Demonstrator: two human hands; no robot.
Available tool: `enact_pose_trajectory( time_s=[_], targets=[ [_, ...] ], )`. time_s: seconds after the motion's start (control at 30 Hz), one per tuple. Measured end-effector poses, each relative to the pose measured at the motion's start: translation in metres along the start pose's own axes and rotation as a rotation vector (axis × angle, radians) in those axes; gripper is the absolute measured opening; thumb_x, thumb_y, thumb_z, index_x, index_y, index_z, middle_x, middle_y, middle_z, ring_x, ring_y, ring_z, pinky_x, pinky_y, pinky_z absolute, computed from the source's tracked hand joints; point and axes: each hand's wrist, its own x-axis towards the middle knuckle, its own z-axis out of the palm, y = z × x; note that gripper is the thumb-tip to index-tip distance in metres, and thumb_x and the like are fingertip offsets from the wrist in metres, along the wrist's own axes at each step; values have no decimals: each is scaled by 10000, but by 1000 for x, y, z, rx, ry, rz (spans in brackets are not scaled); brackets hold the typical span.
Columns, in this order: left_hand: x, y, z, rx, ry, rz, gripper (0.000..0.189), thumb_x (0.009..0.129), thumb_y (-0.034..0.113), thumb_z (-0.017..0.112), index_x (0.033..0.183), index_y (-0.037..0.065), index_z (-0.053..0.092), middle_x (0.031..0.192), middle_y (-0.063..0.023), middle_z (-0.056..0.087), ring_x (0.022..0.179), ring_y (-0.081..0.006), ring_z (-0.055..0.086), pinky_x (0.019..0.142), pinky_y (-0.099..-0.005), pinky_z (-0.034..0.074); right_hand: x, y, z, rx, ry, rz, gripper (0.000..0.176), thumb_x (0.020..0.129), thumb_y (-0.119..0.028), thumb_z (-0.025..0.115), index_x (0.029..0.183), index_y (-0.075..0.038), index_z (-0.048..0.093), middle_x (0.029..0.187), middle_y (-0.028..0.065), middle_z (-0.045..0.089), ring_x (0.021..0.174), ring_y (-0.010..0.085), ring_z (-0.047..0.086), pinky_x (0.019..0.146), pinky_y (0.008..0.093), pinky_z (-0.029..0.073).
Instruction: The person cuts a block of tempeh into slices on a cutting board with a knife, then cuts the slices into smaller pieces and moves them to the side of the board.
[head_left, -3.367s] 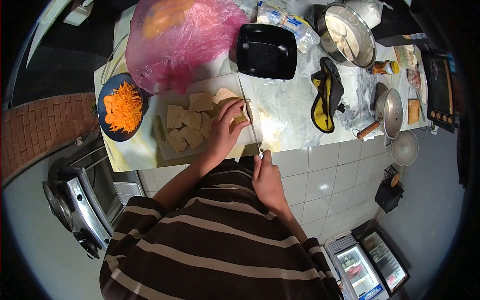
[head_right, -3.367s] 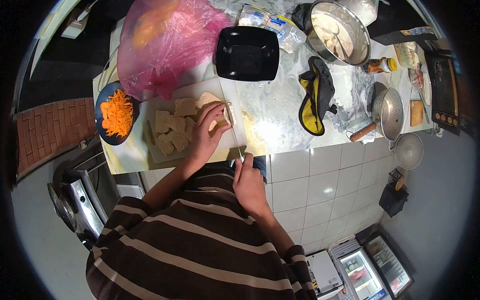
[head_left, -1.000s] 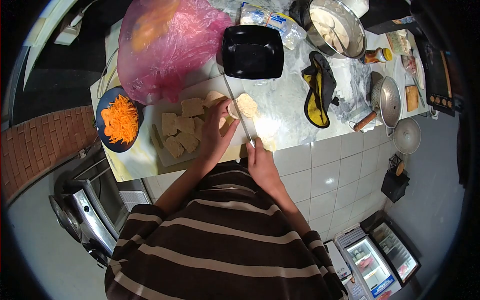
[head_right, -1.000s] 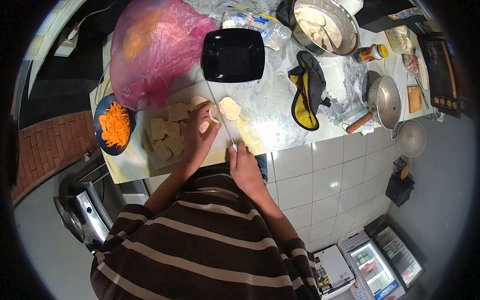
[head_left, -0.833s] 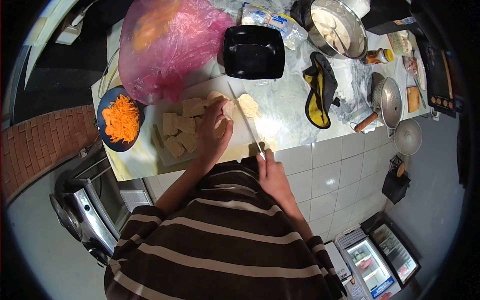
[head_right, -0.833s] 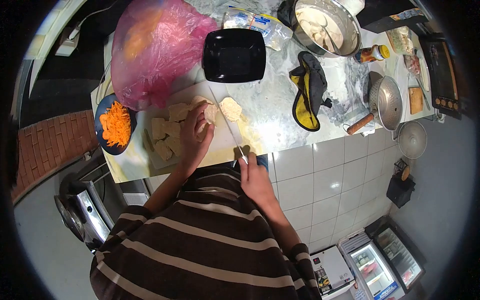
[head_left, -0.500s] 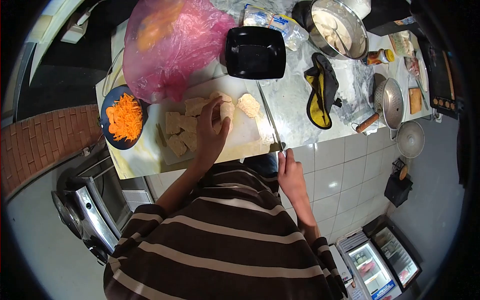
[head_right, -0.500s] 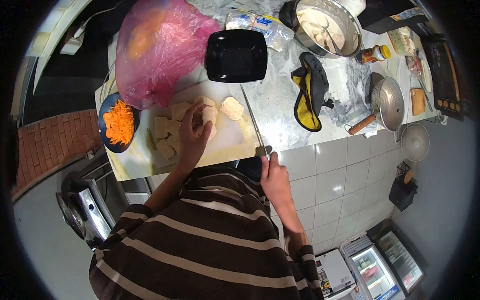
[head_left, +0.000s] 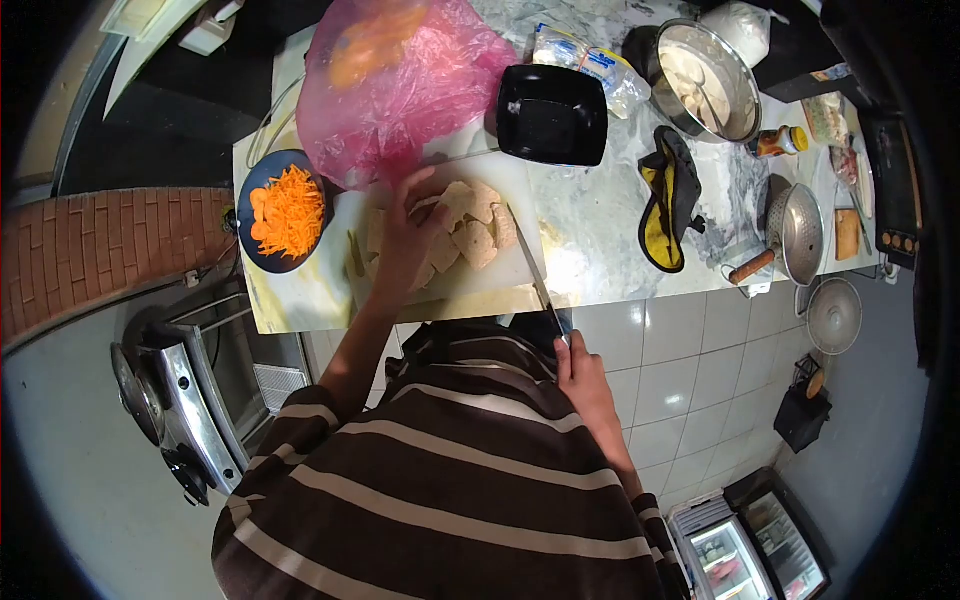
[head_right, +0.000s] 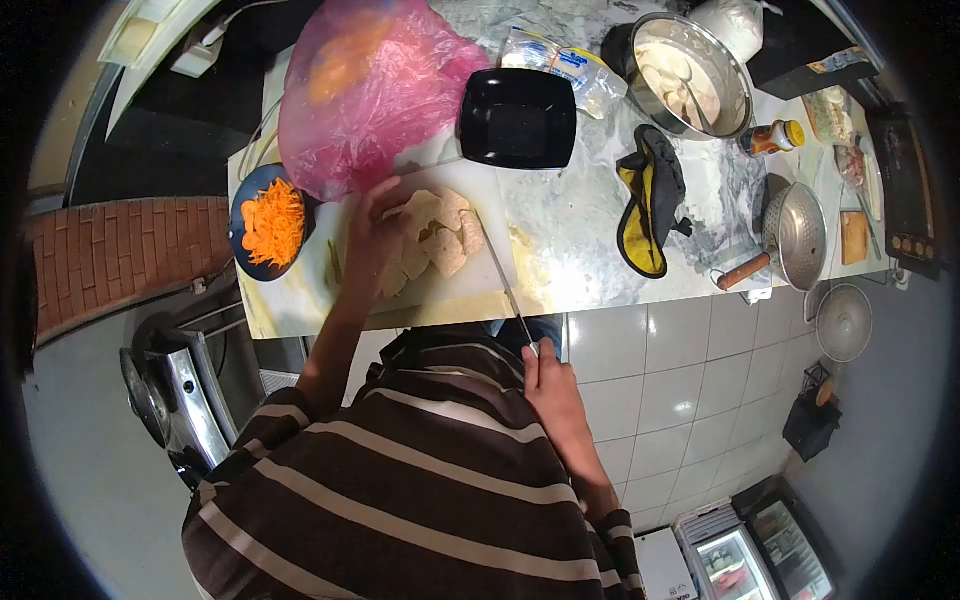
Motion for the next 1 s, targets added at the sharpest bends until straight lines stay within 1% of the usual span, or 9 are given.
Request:
enact_pose_trajectory(
  time_s=[0.17, 0.33, 0.47, 0.53, 0.67, 0.7, 0.73, 0.83, 1.0],
  targets=[
    [11, 0, -12, 62, -92, 51, 456, 928, -40, 609, 1365, 47, 510, 1188, -105, 650, 1085, -150, 622, 965, -291, 493, 6, 0, -12, -2, 42, 61, 339, 1060, -306, 475, 1071, 29, 529, 690, 318, 591, 727, 535, 598, 590, 557, 436],
    [4, -1, -24, 124, -236, 81, 391, 950, -14, 587, 1335, 26, 528, 1130, -97, 688, 1033, -114, 629, 926, -269, 496, 17, -3, -10, 107, -7, 30, 426, 1059, -351, 452, 1178, 42, 565, 829, 388, 616, 909, 563, 599, 798, 592, 447],
    [-2, -2, -22, 283, -335, 104, 345, 934, -23, 590, 1273, 37, 584, 1189, -80, 683, 1098, -128, 624, 930, -287, 490, 15, 2, -7, 57, -1, -1, 432, 1058, -345, 456, 1189, 53, 565, 844, 373, 631, 892, 560, 606, 769, 581, 461],
    [9, -15, -13, 360, -454, 288, 314, 918, -8, 593, 1224, 54, 627, 1172, -80, 692, 1079, -194, 645, 931, -318, 494, 17, 12, -3, 13, 68, -25, 427, 1066, -327, 464, 1154, 79, 561, 733, 315, 610, 735, 515, 603, 640, 504, 459],
    [21, 8, 0, 704, -573, 280, 296, 921, 63, 622, 1215, 80, 648, 1209, -92, 661, 1113, -280, 621, 979, -365, 472, 13, 7, -9, -6, 109, -60, 405, 1067, -322, 461, 1089, 70, 559, 712, 304, 603, 723, 507, 600, 622, 509, 444],
    [25, 8, 1, 877, -575, 486, 310, 921, 103, 633, 1231, 85, 645, 1233, -99, 643, 1139, -302, 599, 1001, -383, 455, 14, 7, -12, -9, 75, -36, 405, 1065, -325, 460, 1106, 66, 556, 725, 318, 606, 756, 526, 596, 643, 525, 452],
    [26, 8, 1, 1049, -570, 692, 328, 922, 143, 645, 1247, 91, 642, 1257, -106, 625, 1164, -324, 577, 1022, -401, 437, 14, 6, -13, -12, 40, -9, 406, 1062, -327, 459, 1123, 63, 554, 738, 331, 610, 790, 545, 593, 665, 541, 459],
    [17, 32, -4, 998, -384, 883, 369, 913, 166, 664, 1273, 92, 633, 1280, -116, 607, 1200, -308, 555, 1050, -401, 411, 14, 9, -9, 25, 86, -78, 407, 1062, -335, 462, 1066, 62, 553, 727, 322, 604, 767, 555, 577, 640, 534, 450],
    [-38, 37, -37, 698, 66, 648, 320, 898, 117, 689, 1203, 33, 644, 1196, -161, 635, 1126, -341, 602, 993, -385, 466, 18, 15, -13, 47, 117, -152, 391, 1056, -331, 490, 992, 50, 548, 676, 290, 586, 695, 528, 574, 601, 505, 444]
  ],
)
